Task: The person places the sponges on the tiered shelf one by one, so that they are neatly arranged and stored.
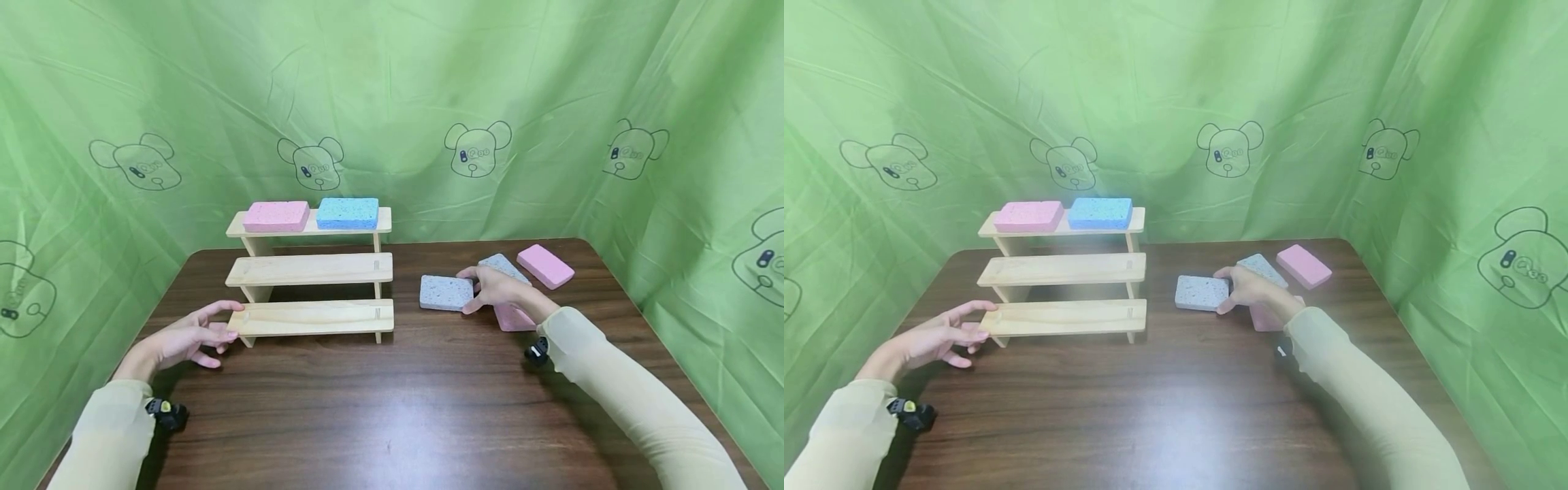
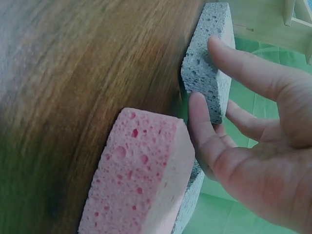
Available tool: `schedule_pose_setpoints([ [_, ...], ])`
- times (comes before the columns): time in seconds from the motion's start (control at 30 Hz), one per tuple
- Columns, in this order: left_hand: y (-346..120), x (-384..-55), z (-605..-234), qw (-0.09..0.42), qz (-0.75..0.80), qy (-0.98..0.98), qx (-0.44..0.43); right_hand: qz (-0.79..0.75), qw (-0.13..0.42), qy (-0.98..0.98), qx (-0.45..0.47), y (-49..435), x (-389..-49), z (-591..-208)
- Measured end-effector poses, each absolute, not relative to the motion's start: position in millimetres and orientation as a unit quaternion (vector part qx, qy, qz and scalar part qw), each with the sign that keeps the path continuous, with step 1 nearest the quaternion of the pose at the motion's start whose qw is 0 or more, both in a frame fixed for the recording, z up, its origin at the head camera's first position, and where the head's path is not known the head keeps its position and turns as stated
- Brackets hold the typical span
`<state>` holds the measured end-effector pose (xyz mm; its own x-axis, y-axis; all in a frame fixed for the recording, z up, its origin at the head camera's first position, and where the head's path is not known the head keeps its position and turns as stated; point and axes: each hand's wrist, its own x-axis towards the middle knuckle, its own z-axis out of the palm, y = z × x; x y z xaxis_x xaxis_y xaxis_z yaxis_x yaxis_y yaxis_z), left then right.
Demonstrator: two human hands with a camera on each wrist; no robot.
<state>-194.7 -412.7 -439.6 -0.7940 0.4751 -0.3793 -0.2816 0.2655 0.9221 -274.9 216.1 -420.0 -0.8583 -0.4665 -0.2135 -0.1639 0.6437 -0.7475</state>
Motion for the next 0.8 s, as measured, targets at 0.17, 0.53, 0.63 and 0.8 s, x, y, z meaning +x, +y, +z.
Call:
schedule_pose_setpoints([
  [0.17,-413.5,-192.7,-440.5,0.312,0.602,0.732,0.065,-0.407,0.197,0.871,-0.192,216.0,-273.5,-421.6],
  [0.53,-414.2,-193.8,-440.1,0.314,0.601,0.732,0.067,-0.404,0.188,0.877,-0.18,215.2,-272.3,-426.0],
  [0.63,-413.1,-194.6,-440.3,0.313,0.6,0.733,0.066,-0.395,0.19,0.881,-0.18,214.9,-272.3,-425.9],
  [0.8,-412.5,-193.6,-440.8,0.31,0.602,0.733,0.061,-0.391,0.201,0.882,-0.172,212.8,-270.7,-426.0],
])
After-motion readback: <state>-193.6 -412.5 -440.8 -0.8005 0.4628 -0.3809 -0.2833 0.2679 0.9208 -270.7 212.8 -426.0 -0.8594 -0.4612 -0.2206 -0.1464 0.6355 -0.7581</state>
